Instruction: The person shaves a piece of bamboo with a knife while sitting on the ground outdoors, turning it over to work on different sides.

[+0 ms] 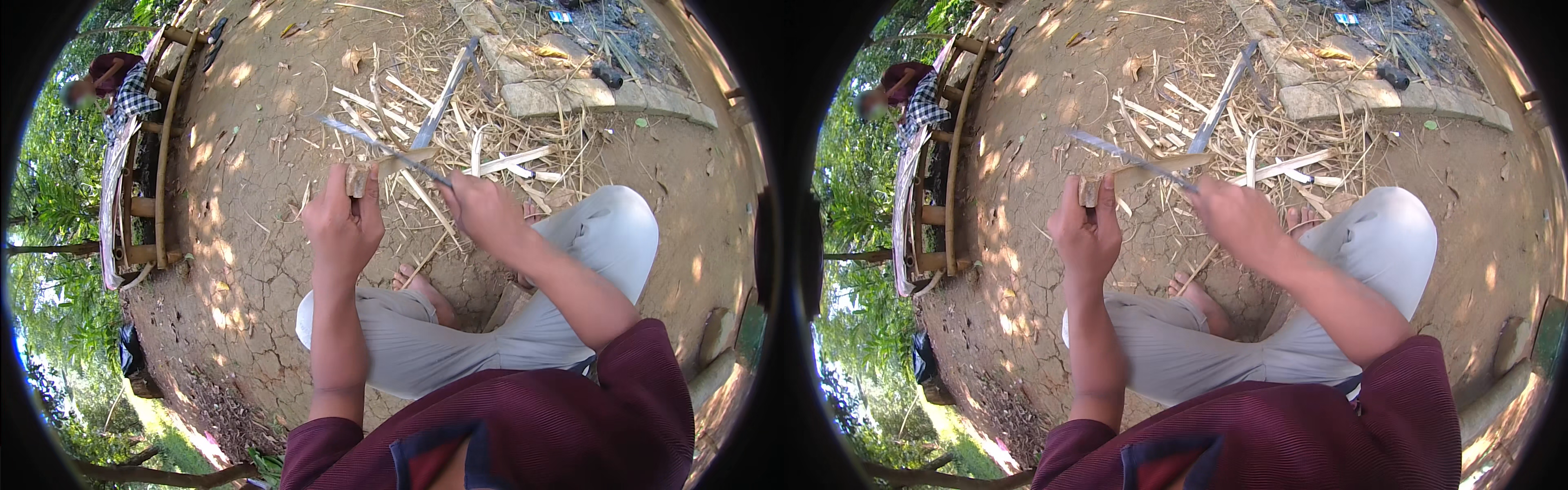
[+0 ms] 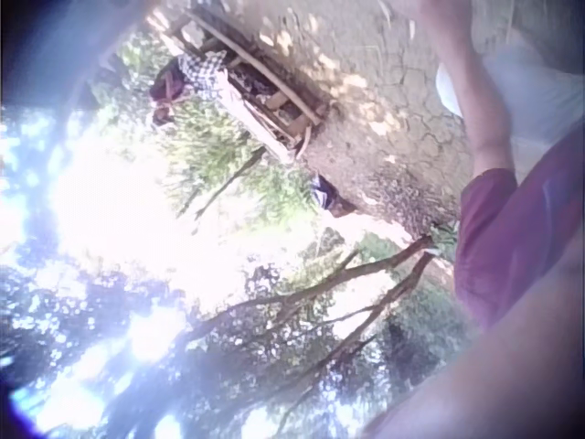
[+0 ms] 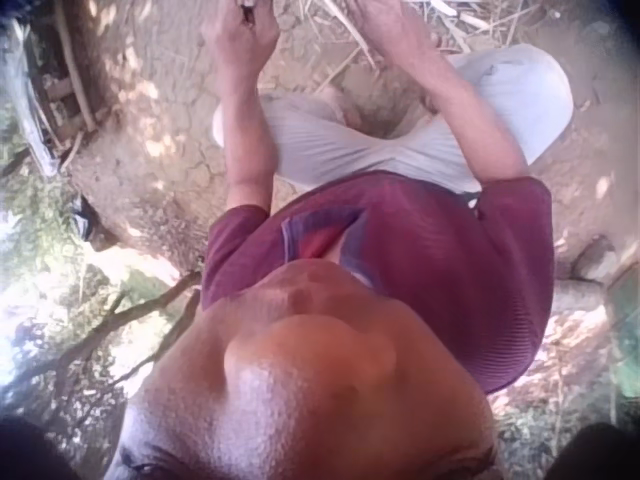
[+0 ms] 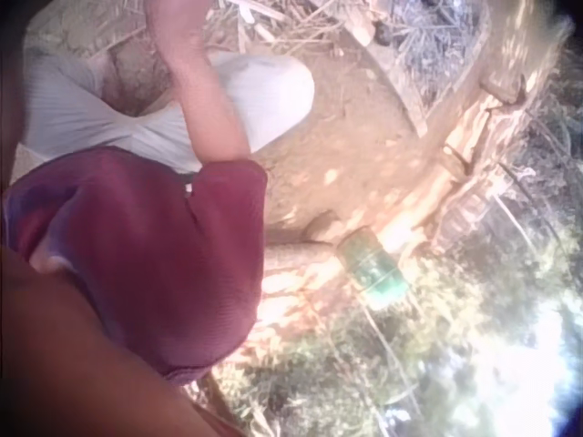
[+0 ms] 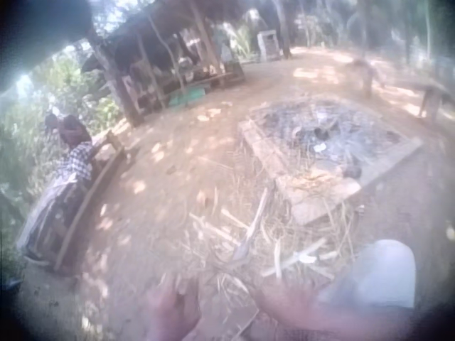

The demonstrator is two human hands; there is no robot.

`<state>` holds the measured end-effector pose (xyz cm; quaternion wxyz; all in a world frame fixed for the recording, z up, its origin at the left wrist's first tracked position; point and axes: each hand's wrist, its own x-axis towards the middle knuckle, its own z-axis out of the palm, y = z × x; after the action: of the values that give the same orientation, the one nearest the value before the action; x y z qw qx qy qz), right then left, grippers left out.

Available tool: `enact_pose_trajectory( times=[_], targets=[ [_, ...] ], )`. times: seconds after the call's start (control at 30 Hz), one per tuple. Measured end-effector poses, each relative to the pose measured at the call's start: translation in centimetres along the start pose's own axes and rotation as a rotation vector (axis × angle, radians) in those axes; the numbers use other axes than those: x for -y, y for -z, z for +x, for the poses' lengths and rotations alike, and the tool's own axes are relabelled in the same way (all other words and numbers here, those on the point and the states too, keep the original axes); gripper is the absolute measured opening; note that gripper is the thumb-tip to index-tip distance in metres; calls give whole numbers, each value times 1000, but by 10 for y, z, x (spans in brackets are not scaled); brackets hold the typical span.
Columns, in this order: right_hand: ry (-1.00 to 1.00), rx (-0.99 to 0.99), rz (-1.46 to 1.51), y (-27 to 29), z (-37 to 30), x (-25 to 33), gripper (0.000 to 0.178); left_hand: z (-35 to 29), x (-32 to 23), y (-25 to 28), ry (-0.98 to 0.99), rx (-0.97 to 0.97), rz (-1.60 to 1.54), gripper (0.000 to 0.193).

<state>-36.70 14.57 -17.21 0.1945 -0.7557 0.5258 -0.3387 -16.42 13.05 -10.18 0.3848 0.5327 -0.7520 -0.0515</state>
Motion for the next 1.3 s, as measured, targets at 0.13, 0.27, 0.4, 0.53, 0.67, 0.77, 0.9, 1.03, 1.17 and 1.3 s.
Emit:
enact_pose_trajectory(
  times=[0.13,0.27,0.4,0.53,0.67,0.77,0.9,1.03,1.17,1.3],
  targets=[
    [-256,231,-74,-12,11,-25,44,4,3,-2,7,-33,-30,15],
    [-382,301,286,12,22,2,44,-2,5,5,19,-6,52,16],
    [-66,55,143,14,9,22,36,0,5,6,41,-4,25,17],
    [-309,303,-183,-20,4,-30,38,3,1,4,-39,-28,-3,17],
    [-362,320,-76,-19,12,-29,42,4,5,1,7,-47,-47,17],
    [-383,308,-11,-26,7,-39,42,-1,3,6,17,-2,-11,16],
    [-357,294,-46,-28,5,-36,42,3,6,9,-17,-40,10,16],
    [-364,271,-100,-31,-5,-39,40,4,6,4,-55,-13,-57,14],
    [-345,195,-168,-22,-8,-54,39,12,-6,-16,-165,-46,-102,13],
    [-265,248,-317,-8,11,-50,37,21,-10,-16,-137,-32,-85,16]
  ],
)
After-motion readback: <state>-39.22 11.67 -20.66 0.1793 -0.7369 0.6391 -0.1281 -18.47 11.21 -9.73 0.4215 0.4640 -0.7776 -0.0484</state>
